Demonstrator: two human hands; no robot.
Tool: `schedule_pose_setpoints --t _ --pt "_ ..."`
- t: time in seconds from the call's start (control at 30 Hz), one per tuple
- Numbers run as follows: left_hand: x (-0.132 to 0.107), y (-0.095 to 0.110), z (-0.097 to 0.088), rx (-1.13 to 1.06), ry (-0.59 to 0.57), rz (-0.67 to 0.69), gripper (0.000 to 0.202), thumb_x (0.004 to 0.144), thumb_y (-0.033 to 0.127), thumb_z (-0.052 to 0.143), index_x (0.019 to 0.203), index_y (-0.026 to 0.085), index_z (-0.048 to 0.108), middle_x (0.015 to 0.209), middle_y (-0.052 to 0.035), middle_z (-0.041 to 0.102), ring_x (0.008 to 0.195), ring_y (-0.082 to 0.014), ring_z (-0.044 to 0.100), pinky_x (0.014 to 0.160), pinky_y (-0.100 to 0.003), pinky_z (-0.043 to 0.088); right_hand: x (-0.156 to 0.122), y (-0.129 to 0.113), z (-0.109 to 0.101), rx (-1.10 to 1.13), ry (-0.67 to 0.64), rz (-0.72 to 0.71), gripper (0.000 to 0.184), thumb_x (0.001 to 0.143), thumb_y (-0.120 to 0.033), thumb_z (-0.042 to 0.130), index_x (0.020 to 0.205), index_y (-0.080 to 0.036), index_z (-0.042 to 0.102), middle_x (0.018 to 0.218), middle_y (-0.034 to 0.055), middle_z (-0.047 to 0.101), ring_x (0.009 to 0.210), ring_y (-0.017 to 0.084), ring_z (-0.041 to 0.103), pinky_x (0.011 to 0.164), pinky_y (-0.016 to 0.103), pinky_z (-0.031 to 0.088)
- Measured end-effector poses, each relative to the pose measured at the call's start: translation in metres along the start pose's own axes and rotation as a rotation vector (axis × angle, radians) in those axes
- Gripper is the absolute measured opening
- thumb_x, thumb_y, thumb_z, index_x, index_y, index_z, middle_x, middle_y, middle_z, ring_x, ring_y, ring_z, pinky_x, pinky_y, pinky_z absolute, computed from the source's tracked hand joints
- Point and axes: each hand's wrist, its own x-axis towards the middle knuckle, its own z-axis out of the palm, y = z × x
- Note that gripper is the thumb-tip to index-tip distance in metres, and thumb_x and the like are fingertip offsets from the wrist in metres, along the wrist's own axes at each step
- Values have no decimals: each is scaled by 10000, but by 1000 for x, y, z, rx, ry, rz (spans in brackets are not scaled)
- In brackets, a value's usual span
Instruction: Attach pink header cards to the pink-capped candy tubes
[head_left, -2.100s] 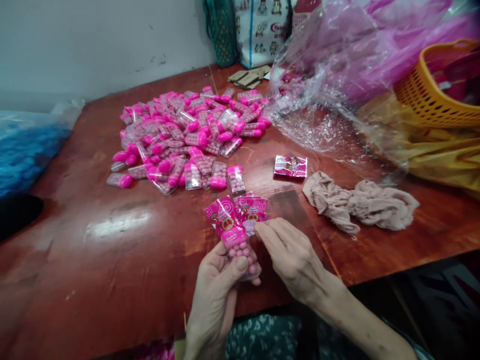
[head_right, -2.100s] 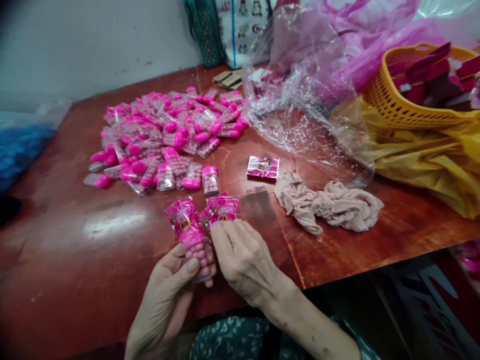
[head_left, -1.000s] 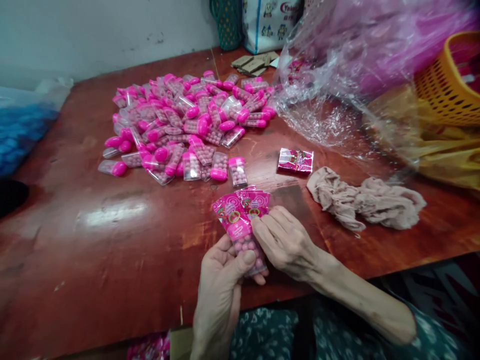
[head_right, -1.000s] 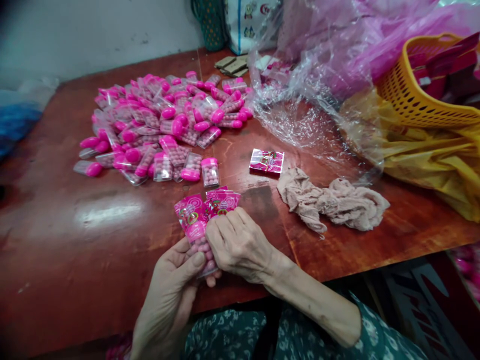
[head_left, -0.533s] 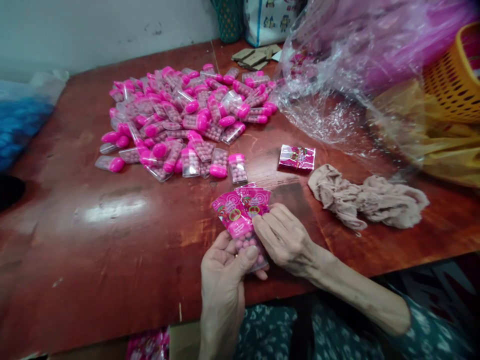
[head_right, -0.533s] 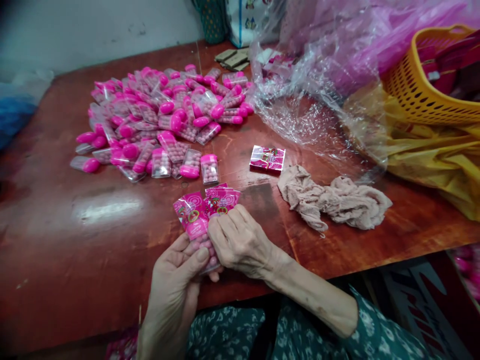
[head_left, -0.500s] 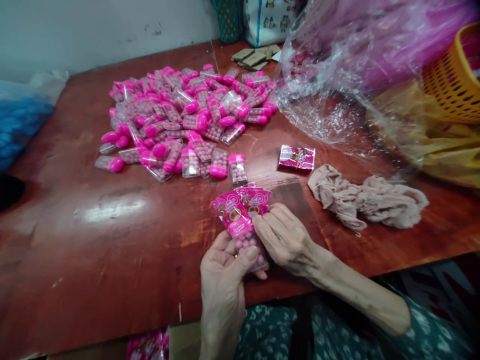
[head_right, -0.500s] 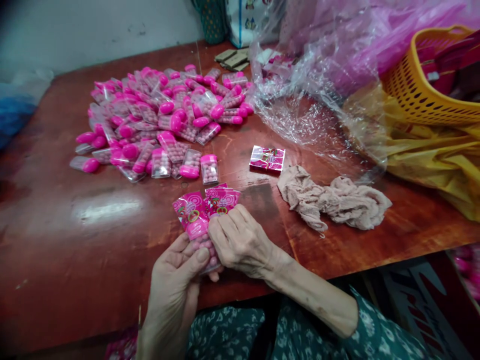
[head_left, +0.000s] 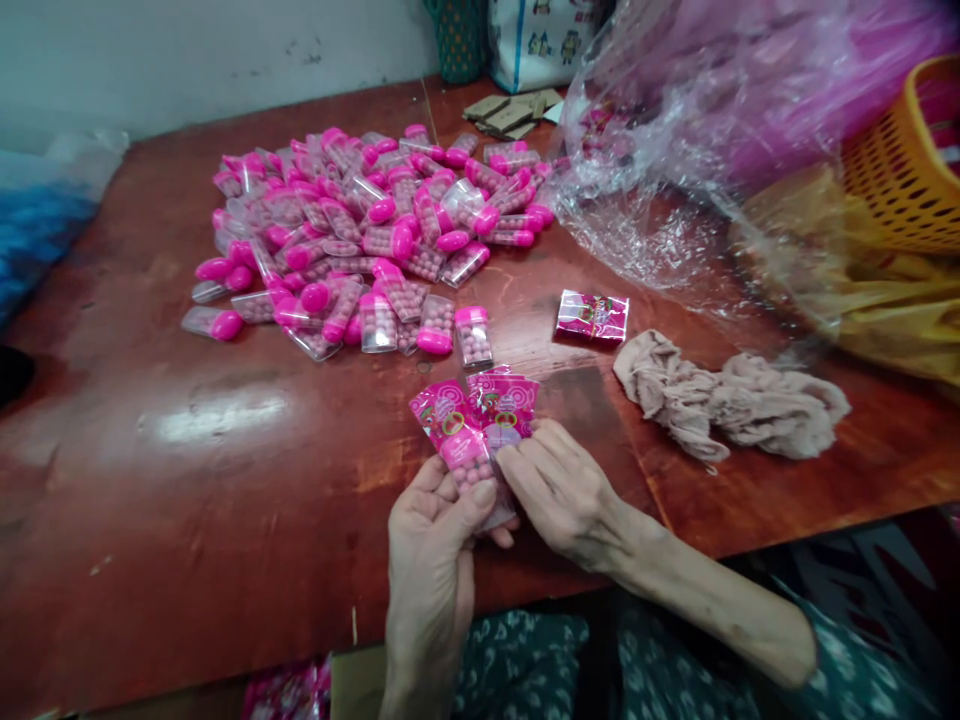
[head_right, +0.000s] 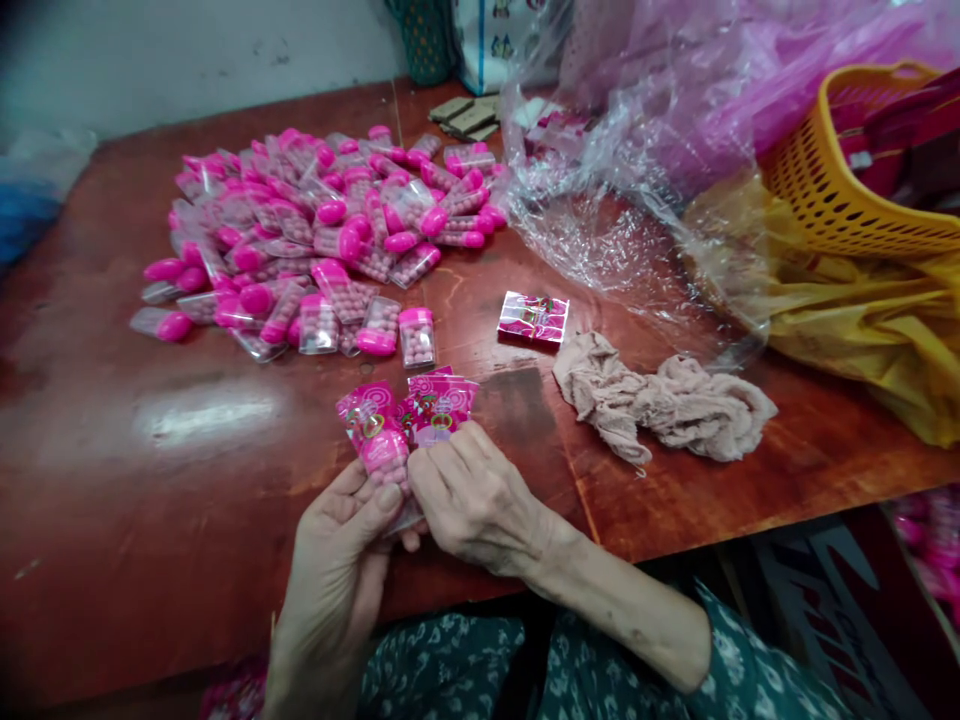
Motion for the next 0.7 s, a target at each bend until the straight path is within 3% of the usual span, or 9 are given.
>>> schedule_pose_setpoints --t 0.13,0.43,0.6,0.7 --pt "-2 1 0 35 -45 -19 278 634 103 690 894 115 592 673 -15 645 448 -114 573 357 -187 454 6 2 -6 24 -16 89 228 896 -92 350 904 -36 571 701 95 550 711 206 502 644 345 438" --pt "-2 4 -4 63 -82 14 325 613 95 707 912 118 583 692 -13 636 463 -113 566 348 -200 475 13 2 -11 -167 -228 11 197 850 -68 345 877 -76 540 741 111 556 676 229 496 636 362 422" --pt "-1 4 -4 121 -117 -15 338 619 102 710 929 118 576 702 -31 665 442 -120 587 363 -200 484 16 1 -14 -286 -421 -3 232 801 -1 309 843 -95 518 735 107 552 628 223 501 619 360 410" --pt "0 4 -4 105 -134 -46 310 632 110 702 913 114 572 649 -21 656 428 -122 588 367 -193 480 15 4 -15 -233 -435 3 235 801 1 297 803 -118 500 707 85 540 612 215 503 606 348 411"
